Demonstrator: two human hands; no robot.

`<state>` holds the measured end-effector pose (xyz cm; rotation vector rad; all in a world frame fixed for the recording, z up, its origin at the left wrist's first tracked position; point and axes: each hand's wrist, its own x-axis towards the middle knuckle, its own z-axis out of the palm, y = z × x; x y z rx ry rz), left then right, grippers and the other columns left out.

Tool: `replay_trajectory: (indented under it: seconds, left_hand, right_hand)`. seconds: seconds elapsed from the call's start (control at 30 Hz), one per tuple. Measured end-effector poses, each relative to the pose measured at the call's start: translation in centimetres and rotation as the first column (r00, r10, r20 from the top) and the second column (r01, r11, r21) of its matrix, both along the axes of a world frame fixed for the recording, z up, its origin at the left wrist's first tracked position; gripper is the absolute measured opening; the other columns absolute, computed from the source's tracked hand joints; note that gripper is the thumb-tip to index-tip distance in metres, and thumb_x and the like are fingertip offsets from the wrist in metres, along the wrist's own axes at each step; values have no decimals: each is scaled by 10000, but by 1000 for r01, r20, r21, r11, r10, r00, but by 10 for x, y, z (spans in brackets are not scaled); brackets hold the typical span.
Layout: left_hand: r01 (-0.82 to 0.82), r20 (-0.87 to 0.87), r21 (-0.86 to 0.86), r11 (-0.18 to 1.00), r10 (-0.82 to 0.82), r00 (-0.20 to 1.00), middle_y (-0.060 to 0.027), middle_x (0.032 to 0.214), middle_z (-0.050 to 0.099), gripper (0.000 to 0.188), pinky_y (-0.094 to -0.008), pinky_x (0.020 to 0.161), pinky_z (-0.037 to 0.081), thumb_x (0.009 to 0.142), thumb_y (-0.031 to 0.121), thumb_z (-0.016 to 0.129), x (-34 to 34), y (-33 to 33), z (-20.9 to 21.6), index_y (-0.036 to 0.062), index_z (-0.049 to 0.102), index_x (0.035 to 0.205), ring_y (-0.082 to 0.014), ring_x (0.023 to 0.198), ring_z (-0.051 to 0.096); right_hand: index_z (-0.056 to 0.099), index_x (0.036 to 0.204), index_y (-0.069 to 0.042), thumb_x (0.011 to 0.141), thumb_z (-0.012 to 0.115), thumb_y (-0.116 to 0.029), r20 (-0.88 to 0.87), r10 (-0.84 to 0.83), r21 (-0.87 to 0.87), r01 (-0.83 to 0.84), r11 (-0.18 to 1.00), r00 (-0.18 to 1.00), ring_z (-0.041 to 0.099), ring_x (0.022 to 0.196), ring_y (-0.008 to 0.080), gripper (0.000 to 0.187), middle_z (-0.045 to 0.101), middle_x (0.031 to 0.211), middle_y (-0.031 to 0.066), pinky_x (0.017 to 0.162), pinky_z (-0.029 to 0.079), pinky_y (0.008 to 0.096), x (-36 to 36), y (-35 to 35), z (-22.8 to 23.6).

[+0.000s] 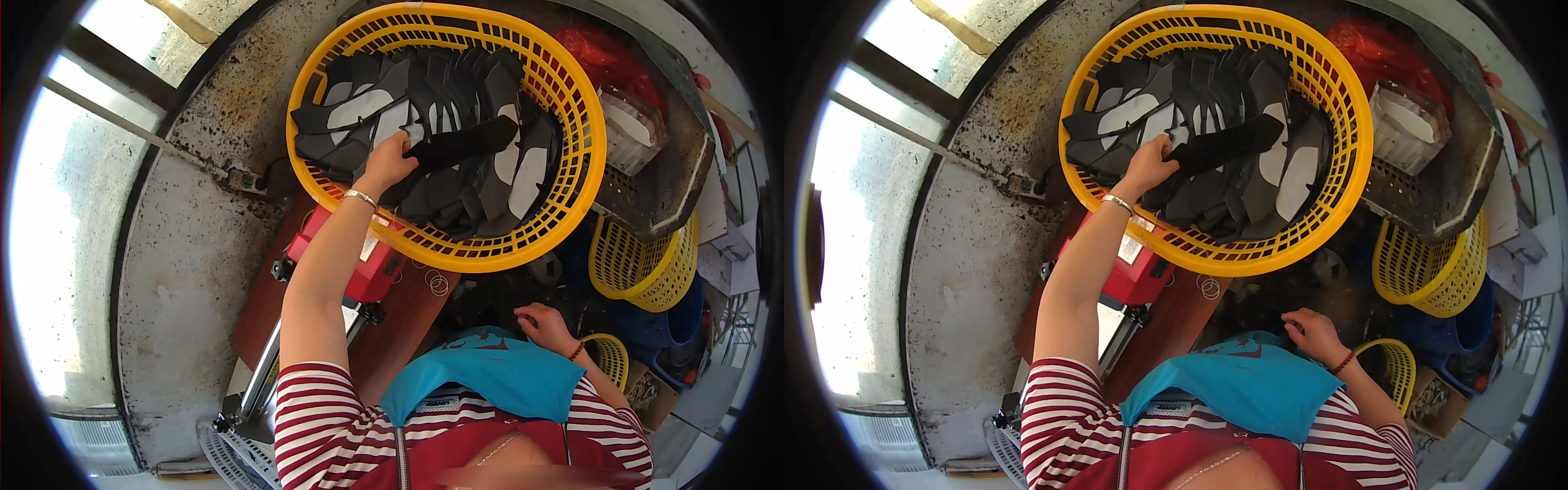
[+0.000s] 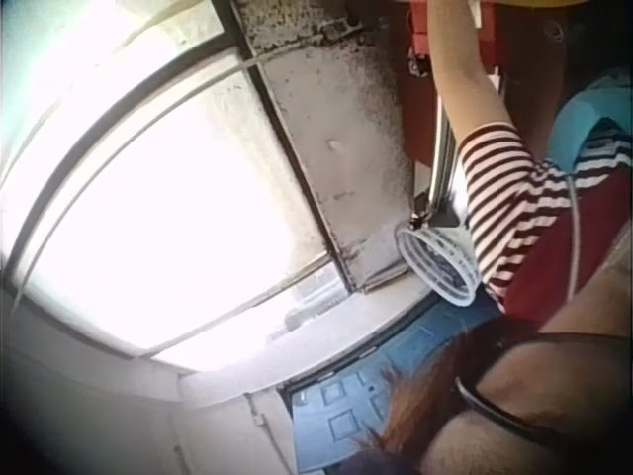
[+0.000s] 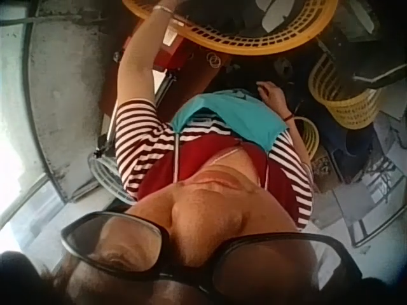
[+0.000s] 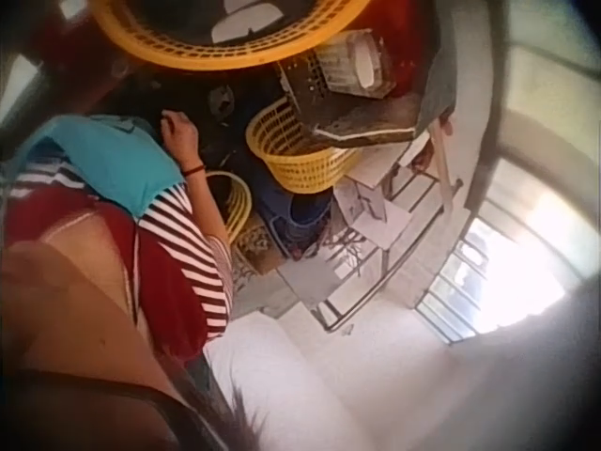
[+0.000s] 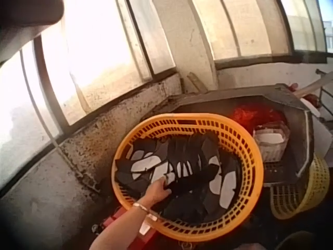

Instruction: The recorder is feeding black and grey shoe upper components through a roller machine to flatten or glue them.

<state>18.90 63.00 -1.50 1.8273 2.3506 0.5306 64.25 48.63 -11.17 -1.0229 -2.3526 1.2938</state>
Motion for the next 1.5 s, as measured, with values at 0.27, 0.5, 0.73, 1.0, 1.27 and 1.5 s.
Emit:
replay_trajectory:
  seconds: [0.27, 0.5, 0.73, 1.0, 1.27, 1.5]
  left_hand:
    - [179, 419, 486, 856, -408, 812, -28, 694, 523, 138, -291, 571, 430, 794, 24, 671, 25, -11, 106, 46, 537, 822, -118, 607, 510]
    - [471, -340, 440, 764, -344, 876, -93, 870, 638, 130, -447, 615, 527, 821, 78, 636, 100, 24, 72, 116, 598, 940, -336, 744, 678]
    - [417, 182, 109, 902, -431, 884, -170, 1236, 672, 568, -434, 909, 550, 875, 280, 699, 144, 38, 15, 107, 549, 1395, -358, 1062, 682]
    - [-327, 233, 109, 939, 296, 926, -225, 1634, 252, 887, -571, 1199, 237, 800, 390, 764, 81, 38, -42, 0, 398, 1507, -435, 1531, 166]
    - [-167, 358, 87, 982, 126, 925, -300, 1588, 316, 867, -569, 1199, 264, 824, 362, 749, 148, 57, -46, -54, 384, 1491, -471, 1508, 227]
    - [-87, 554, 52, 995, 44, 832, -320, 1422, 483, 1053, -481, 1141, 400, 776, 362, 792, 201, 53, -12, -70, 226, 1552, -484, 1392, 397]
  right_hand:
    - [716, 1127, -39, 924, 682, -113, -16, -123, 5, 123, 992, 992, 684, 763, 248, 219, 688, 936, 119, 699, 545, 353, 4, 12, 13]
    - [717, 1126, -40, 925, 683, -107, -30, -150, -36, 149, 988, 988, 685, 766, 255, 215, 688, 930, 120, 698, 545, 360, -2, 5, -3]
    - [723, 1131, -41, 914, 692, -112, -45, -170, -51, 168, 984, 984, 685, 765, 260, 231, 700, 956, 122, 699, 546, 362, -4, 7, -4]
    - [721, 1137, -24, 919, 689, -97, -25, -204, -42, 203, 978, 979, 679, 751, 242, 232, 699, 953, 128, 686, 543, 346, 8, 8, -20]
    - [724, 1122, -34, 913, 695, -95, -81, -155, -58, 151, 987, 985, 680, 730, 242, 220, 693, 927, 122, 683, 543, 346, -10, 12, -20]
    - [734, 1109, -37, 910, 699, -95, -54, -221, -83, 216, 973, 974, 677, 728, 239, 210, 698, 922, 124, 688, 547, 345, -1, 3, -32]
